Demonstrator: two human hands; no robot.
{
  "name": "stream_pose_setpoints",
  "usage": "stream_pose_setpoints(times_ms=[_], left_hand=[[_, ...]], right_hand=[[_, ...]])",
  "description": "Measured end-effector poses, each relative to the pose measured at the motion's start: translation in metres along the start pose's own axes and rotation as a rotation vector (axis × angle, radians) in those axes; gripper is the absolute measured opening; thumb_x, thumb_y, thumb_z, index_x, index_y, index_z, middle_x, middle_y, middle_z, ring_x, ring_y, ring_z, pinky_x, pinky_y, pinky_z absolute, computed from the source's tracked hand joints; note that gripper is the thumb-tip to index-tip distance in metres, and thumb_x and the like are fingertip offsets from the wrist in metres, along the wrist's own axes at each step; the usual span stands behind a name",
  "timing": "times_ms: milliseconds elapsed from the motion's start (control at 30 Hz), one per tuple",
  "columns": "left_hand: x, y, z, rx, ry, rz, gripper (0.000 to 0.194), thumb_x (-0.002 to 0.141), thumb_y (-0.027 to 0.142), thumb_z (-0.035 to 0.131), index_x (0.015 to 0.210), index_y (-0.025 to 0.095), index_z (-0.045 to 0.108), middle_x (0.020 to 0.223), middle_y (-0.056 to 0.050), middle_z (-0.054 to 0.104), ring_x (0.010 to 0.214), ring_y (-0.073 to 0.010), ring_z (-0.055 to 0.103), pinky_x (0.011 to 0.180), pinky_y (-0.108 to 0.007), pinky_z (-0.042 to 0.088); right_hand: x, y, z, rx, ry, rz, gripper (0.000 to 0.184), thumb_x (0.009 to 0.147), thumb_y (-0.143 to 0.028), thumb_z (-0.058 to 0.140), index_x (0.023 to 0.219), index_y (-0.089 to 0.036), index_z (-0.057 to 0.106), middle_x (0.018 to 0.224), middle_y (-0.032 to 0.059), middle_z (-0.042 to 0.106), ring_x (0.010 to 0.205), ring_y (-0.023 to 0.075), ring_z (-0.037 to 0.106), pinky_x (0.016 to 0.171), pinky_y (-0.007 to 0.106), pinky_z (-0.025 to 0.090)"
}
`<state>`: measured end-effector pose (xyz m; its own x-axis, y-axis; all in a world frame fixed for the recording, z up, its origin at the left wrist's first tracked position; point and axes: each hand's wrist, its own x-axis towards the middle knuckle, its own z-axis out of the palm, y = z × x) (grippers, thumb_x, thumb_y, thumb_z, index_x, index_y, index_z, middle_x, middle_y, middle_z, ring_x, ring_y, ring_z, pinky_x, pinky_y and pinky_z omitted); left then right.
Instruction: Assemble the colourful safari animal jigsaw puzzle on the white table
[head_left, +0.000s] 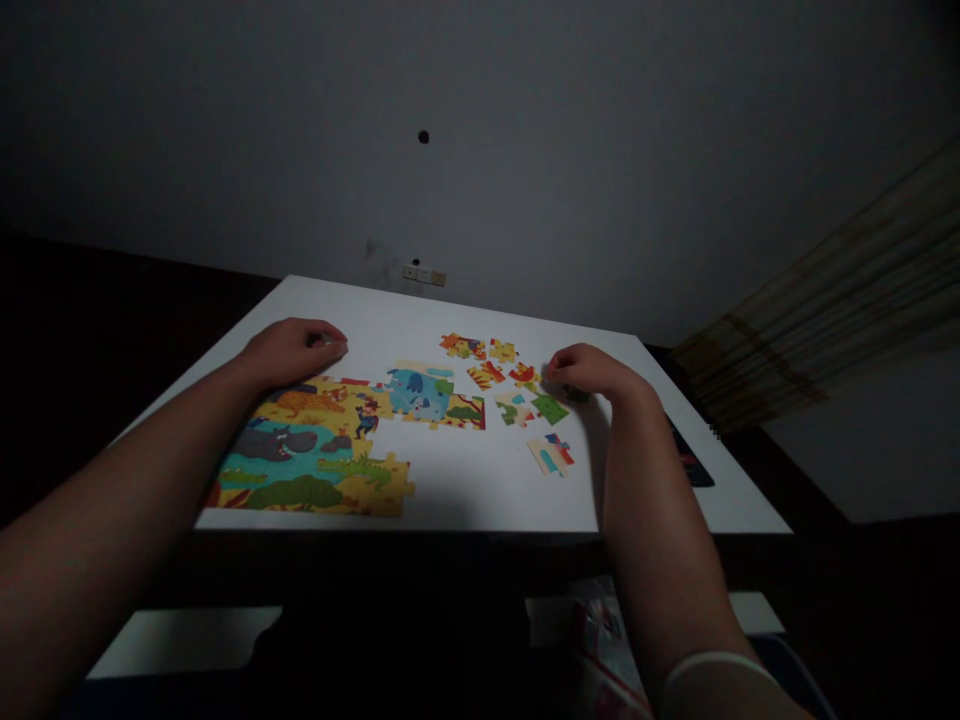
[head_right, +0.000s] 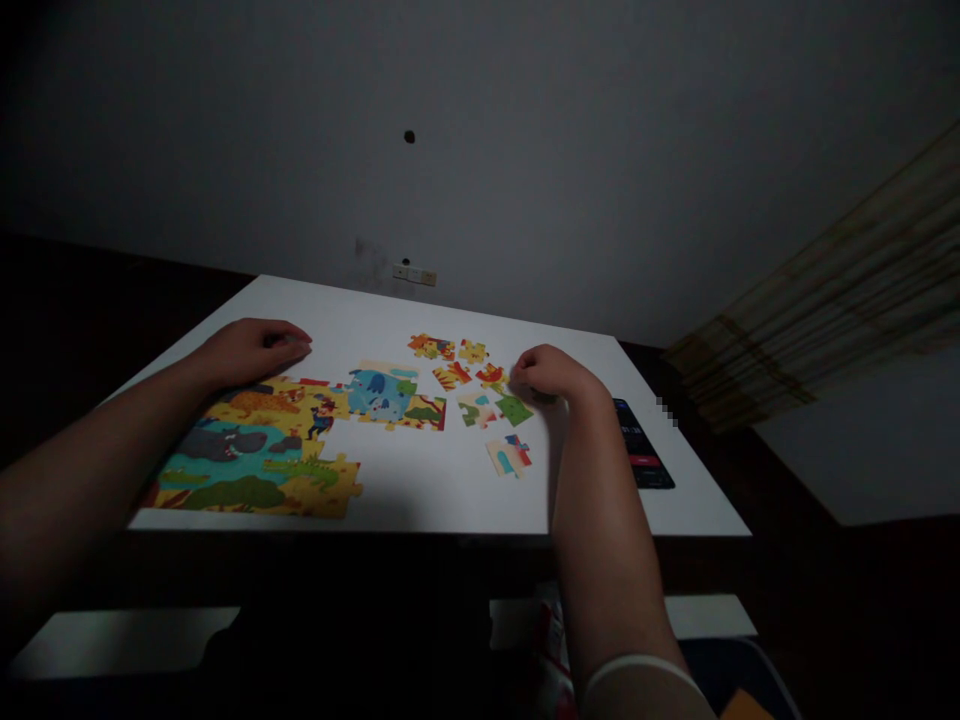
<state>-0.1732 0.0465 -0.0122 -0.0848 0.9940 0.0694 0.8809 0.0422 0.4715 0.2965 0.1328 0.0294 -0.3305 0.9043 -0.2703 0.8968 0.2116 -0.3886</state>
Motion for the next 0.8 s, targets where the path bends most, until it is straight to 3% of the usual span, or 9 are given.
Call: stream_pose_setpoints(times_ms=[200, 367, 600, 800], left_hand=[[-0.001, 0.002, -0.001, -0.016, 0.012, -0.014, 0.055, 0.067, 0.060, 0.054, 0.102, 0.022, 0.072, 0.075, -0.006, 0.066, 0.072, -0.0241, 0.059, 0.065, -0.030, 0.043], [0.000, -0.001, 0.000, -0.016, 0.007, -0.013, 0.057, 0.067, 0.061, 0.052, 0.103, 0.021, 0.072, 0.076, -0.005, 0.066, 0.072, -0.0238, 0.059, 0.065, -0.029, 0.043], [0.000, -0.002, 0.000, 0.001, 0.021, -0.001, 0.053, 0.070, 0.059, 0.052, 0.102, 0.023, 0.072, 0.078, -0.004, 0.067, 0.072, -0.0224, 0.059, 0.065, -0.028, 0.041], [-0.001, -0.003, 0.000, -0.020, 0.023, 0.011, 0.051, 0.071, 0.058, 0.053, 0.102, 0.022, 0.072, 0.075, -0.005, 0.067, 0.069, -0.0218, 0.059, 0.062, -0.028, 0.040]], right_hand=[[-0.010, -0.004, -0.004, 0.060, -0.258, -0.022, 0.022, 0.070, -0.035, 0.068, 0.087, -0.021, 0.067, 0.077, 0.0040, 0.067, 0.064, 0.0165, 0.058, 0.057, 0.028, 0.044], [-0.011, -0.014, -0.005, -0.135, -0.247, -0.057, 0.035, 0.057, -0.043, 0.081, 0.082, -0.022, 0.070, 0.081, 0.0061, 0.069, 0.074, 0.0227, 0.061, 0.066, 0.034, 0.047], [-0.009, -0.020, 0.000, -0.152, -0.225, -0.067, 0.039, 0.054, -0.042, 0.083, 0.085, -0.021, 0.069, 0.085, 0.0075, 0.069, 0.076, 0.0249, 0.062, 0.067, 0.035, 0.047], [-0.023, -0.034, -0.005, -0.122, -0.202, -0.193, 0.022, 0.069, -0.036, 0.072, 0.085, -0.022, 0.068, 0.085, 0.0063, 0.068, 0.077, 0.0237, 0.060, 0.070, 0.034, 0.045]])
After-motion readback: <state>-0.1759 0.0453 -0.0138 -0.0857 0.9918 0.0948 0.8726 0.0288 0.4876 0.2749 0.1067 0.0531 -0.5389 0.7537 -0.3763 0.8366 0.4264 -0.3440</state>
